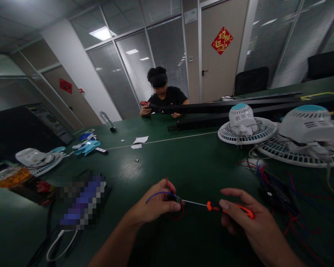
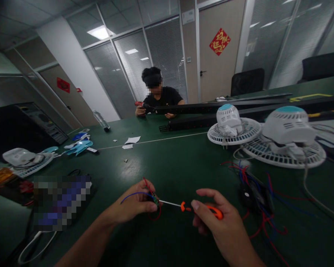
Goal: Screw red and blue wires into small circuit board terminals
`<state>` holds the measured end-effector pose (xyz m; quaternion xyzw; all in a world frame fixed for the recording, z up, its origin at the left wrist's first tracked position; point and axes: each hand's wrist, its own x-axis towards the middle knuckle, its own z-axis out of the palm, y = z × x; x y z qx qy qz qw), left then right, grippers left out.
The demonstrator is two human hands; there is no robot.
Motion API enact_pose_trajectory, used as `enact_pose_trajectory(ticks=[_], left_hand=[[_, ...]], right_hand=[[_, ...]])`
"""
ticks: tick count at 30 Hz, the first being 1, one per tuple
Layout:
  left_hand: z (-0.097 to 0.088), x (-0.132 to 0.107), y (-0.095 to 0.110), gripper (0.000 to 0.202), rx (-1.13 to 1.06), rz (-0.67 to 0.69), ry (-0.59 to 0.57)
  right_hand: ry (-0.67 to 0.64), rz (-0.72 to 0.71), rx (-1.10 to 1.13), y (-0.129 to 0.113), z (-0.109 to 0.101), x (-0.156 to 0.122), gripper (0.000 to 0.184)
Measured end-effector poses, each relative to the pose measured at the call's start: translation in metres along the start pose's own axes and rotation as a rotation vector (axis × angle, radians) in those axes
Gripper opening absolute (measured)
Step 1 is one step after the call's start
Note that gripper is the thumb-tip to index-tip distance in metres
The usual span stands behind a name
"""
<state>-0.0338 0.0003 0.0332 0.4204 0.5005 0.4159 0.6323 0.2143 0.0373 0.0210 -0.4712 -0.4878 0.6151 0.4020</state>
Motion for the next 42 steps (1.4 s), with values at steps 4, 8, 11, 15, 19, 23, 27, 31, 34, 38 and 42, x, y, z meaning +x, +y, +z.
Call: enact_pose_trajectory(ticks=[4,8,11,15,19,23,27,31,34,38,42], left_hand=[[0.0,0.001,0.001,0.026,0.141,0.044,0.048],[0.002,0.002,0.001,0.026,0.139,0.056,0.063],[0.004,0.002,0.001,0.034,0.108,0.055,0.093],[0.005,0.001,0.004,0.033,0.138,0.042,0.067],[0.003,0.0,0.006,0.027,0.183,0.078,0.039],[-0.001,-0.001,0.005,0.028,0.199,0.062,0.018],[-0.002,-0.002,0.005,0.025,0.21,0.03,0.015],[-0.002,-0.003,0.005,0.025,0.205,0.028,0.018],[-0.003,-0.003,0.004,0.026,0.198,0.027,0.016],[-0.003,-0.003,0.003,0.026,0.203,0.028,0.008],[-0.003,-0.004,0.004,0.025,0.201,0.03,0.01]], right_hand=[[-0.027,0.03,-0.018,-0.002,-0.002,0.003,0.035],[-0.035,0.052,-0.053,0.0,-0.007,0.005,0.048],[-0.011,0.055,-0.088,0.002,-0.009,0.007,0.054],[-0.015,0.036,-0.118,0.003,-0.009,0.007,0.047],[-0.034,0.022,-0.126,0.003,-0.008,0.006,0.045],[-0.04,-0.001,-0.125,0.003,-0.008,0.005,0.047],[-0.039,-0.024,-0.112,0.004,-0.007,0.004,0.046],[-0.041,-0.044,-0.098,0.006,-0.006,0.004,0.048],[-0.039,-0.055,-0.094,0.006,-0.007,0.005,0.049],[-0.02,-0.075,-0.102,0.008,-0.007,0.005,0.046],[0.005,-0.102,-0.103,0.009,-0.007,0.007,0.047]])
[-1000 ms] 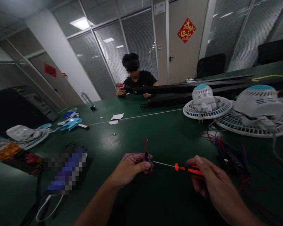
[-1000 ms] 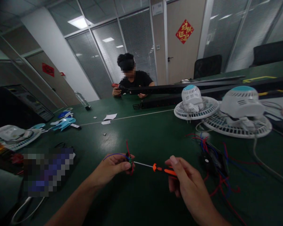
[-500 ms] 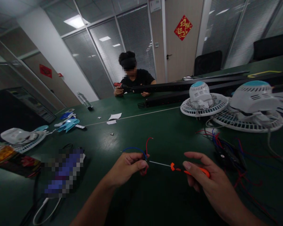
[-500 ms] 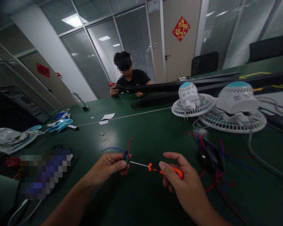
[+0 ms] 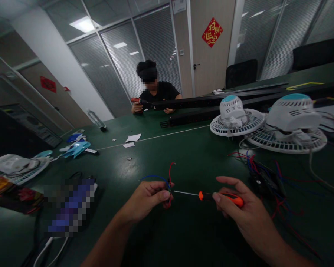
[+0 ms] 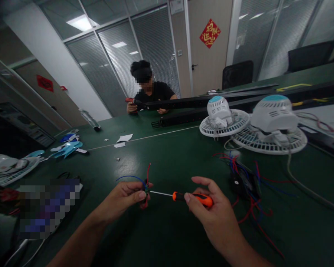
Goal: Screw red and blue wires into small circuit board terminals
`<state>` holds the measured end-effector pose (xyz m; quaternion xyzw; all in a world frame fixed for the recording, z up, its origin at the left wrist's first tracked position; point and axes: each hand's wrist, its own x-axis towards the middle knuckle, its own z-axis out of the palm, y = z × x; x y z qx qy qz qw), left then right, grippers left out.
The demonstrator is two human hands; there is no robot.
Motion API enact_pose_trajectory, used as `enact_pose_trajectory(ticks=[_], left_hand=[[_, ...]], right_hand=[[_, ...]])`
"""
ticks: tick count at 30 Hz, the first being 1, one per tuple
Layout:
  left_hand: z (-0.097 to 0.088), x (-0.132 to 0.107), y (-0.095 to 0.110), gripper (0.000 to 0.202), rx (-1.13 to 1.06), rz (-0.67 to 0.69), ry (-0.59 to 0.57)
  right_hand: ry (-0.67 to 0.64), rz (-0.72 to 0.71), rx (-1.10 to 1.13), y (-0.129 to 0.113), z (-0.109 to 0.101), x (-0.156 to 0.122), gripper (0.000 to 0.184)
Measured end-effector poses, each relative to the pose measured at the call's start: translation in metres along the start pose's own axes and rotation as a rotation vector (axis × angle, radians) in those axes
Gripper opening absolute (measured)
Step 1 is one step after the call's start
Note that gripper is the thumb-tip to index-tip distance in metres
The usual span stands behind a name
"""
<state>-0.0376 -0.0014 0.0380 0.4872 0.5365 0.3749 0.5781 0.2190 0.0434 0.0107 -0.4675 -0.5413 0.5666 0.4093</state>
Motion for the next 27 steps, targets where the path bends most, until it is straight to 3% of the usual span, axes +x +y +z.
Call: enact_pose_trajectory(ticks=[6,10,19,23,27], left_hand=[[0.003,0.001,0.001,0.025,-0.002,0.012,0.024],[0.006,0.003,0.002,0.023,-0.003,0.021,0.108],[0.009,0.002,0.006,0.023,0.028,0.009,0.174],[0.001,0.013,0.011,0.029,0.326,0.028,0.264],[-0.018,0.046,0.02,0.027,0.563,0.003,0.29]], right_hand=[[0.032,-0.012,-0.001,-0.003,0.001,-0.001,0.046],[0.003,0.001,-0.015,-0.004,0.003,-0.002,0.035],[-0.025,0.016,-0.049,0.0,0.004,-0.004,0.021],[0.004,0.035,-0.055,0.012,0.001,-0.003,0.025],[0.015,0.05,-0.061,0.02,-0.002,0.0,0.028]])
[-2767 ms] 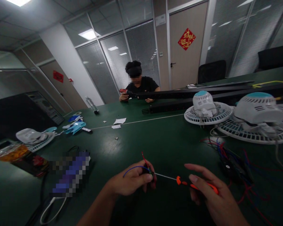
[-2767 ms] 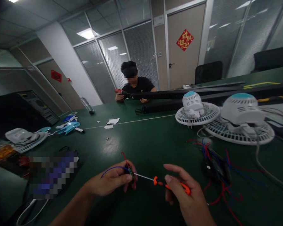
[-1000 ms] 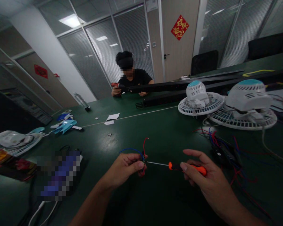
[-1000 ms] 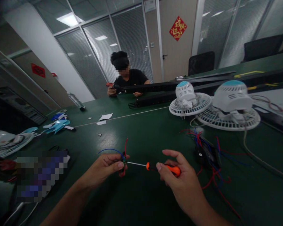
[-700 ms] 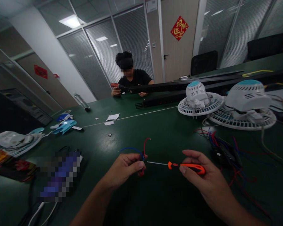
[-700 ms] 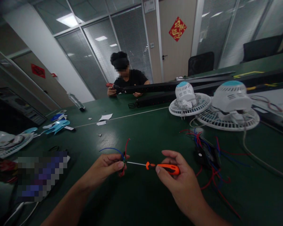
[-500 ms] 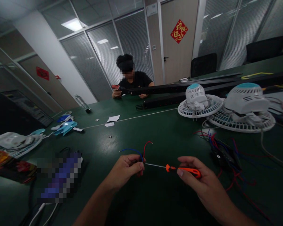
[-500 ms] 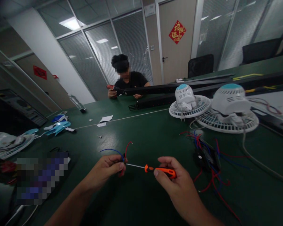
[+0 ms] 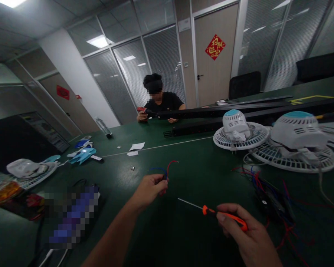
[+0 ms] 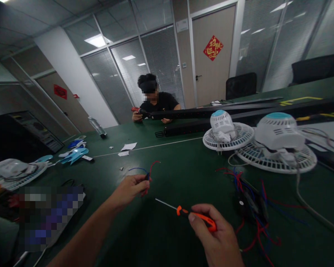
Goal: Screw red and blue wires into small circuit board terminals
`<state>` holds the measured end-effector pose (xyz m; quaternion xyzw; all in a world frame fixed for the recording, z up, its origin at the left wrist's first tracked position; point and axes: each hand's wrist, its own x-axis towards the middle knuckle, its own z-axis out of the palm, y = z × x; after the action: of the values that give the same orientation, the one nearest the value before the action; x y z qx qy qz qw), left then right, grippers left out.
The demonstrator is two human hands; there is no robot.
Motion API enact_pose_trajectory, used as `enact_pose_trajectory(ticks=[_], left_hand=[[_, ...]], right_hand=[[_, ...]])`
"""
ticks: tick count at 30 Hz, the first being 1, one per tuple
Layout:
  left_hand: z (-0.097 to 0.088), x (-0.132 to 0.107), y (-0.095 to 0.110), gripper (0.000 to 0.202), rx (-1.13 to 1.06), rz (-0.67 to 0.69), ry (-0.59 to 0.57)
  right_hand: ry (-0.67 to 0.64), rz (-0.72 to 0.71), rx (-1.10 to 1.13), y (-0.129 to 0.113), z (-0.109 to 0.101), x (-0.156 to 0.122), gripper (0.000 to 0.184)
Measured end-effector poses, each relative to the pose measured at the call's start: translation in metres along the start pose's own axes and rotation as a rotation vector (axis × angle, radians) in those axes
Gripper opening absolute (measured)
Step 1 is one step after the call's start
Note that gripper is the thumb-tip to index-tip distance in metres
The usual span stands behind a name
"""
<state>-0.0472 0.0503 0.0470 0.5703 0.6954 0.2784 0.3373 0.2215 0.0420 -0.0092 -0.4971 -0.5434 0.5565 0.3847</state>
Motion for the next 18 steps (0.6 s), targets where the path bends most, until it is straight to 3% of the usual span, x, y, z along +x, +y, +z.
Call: enact_pose_trajectory(ticks=[4,7,18], left_hand=[[-0.003,0.042,0.001,0.021,0.287,0.053,0.041],[0.002,0.06,0.001,0.023,0.44,0.127,0.008],[-0.005,0.064,0.001,0.031,0.617,0.176,-0.036]], right_hand=[[0.003,0.0,0.005,0.0,0.001,0.0,0.026],[0.03,-0.007,0.027,-0.003,0.004,-0.003,0.025],[0.088,0.006,0.082,-0.004,0.014,-0.005,0.024]])
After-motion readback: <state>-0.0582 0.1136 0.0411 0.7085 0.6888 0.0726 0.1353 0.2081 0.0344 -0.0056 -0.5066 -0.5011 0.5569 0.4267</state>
